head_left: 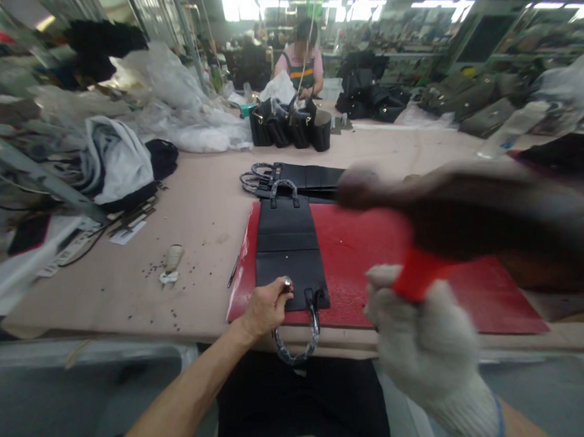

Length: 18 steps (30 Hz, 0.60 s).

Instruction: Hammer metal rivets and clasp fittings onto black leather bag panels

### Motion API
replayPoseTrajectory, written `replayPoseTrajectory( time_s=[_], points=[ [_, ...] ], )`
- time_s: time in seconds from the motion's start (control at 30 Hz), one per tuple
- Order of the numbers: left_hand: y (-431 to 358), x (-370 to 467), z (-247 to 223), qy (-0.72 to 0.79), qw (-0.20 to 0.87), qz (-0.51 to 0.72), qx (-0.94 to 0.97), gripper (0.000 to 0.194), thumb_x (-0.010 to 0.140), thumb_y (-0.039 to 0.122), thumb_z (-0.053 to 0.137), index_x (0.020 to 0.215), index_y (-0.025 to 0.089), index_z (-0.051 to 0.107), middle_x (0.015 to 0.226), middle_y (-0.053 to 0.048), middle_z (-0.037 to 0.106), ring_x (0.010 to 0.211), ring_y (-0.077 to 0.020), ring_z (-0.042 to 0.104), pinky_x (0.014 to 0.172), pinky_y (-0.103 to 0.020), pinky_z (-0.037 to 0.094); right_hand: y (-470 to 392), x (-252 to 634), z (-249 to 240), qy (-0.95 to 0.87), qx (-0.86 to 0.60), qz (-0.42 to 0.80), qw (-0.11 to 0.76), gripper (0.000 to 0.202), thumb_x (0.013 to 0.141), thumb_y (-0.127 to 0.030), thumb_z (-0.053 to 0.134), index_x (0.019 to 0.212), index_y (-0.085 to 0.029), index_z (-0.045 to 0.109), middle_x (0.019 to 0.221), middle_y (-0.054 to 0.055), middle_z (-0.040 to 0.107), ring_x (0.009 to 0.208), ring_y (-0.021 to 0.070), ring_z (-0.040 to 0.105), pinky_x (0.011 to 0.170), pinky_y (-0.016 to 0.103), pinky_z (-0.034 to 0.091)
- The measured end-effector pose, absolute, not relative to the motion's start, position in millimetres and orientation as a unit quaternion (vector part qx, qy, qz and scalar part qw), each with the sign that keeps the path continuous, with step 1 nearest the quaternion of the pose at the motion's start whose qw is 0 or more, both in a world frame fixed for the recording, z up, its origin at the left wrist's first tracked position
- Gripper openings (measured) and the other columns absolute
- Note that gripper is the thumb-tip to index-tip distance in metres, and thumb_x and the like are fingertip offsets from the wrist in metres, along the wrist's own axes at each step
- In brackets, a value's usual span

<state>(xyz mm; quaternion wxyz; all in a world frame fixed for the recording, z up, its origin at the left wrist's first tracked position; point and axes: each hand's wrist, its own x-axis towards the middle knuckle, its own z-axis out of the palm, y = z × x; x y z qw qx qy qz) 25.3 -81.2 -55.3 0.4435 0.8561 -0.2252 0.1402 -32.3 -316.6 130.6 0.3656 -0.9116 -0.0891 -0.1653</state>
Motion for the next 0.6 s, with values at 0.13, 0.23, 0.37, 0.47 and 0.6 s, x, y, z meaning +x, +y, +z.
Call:
replayPoseTrajectory(
  time_s=[0.13,0.23,0.37,0.47,0.6],
  points=[
    [-81.7,25.0,-54.7,-0.227,0.426,0.155,0.862,0.015,0.091,0.013,0.055,0.098,0.022,0.064,0.084,-0.006,0.076,0.074,-0.0206,0.075,0.066,-0.027,0.059,-321.7,-33.0,108.2,-0.174,-0.976,0.004,0.128,0.022,0.1,-0.033,0.044,0.086,-0.023,0.057,0.066,0.005,0.064,0.054,0.0218,0.061,0.052,0.03,0.03],
    [-81.1,23.8,-52.5,-0.228,0.44,0.15,0.856,0.014,0.095,0.014,0.053,0.103,0.022,0.062,0.092,-0.005,0.076,0.081,-0.0194,0.076,0.072,-0.027,0.06,-331.2,-24.3,105.6,-0.137,-0.983,0.003,0.123,0.021,0.104,-0.035,0.043,0.09,-0.023,0.053,0.073,0.004,0.066,0.06,0.0216,0.063,0.055,0.03,0.029],
    [-79.5,22.7,-49.0,-0.23,0.458,0.146,0.846,0.013,0.096,0.015,0.054,0.105,0.021,0.061,0.094,-0.004,0.076,0.086,-0.018,0.076,0.077,-0.026,0.06,-354.9,-5.7,76.9,0.004,-0.998,0.004,0.056,0.018,0.104,-0.034,0.046,0.093,-0.022,0.053,0.075,0.005,0.065,0.063,0.0225,0.063,0.055,0.031,0.024],
    [-78.0,21.9,-47.6,-0.227,0.47,0.143,0.841,0.013,0.096,0.015,0.056,0.104,0.021,0.063,0.094,-0.004,0.076,0.086,-0.0169,0.075,0.078,-0.025,0.06,-373.6,3.7,37.5,0.065,-0.997,0.037,0.007,0.018,0.105,-0.033,0.047,0.101,-0.019,0.059,0.086,0.007,0.067,0.07,0.0234,0.064,0.056,0.031,0.027],
    [-75.8,20.1,-45.4,-0.218,0.484,0.127,0.838,0.014,0.095,0.015,0.058,0.105,0.02,0.067,0.097,-0.004,0.076,0.089,-0.0165,0.075,0.081,-0.026,0.06,-369.5,4.3,4.8,0.007,-0.998,-0.061,0.018,0.031,0.102,-0.029,0.049,0.125,-0.013,0.061,0.116,0.016,0.065,0.1,0.0316,0.064,0.079,0.038,0.046]
  ],
)
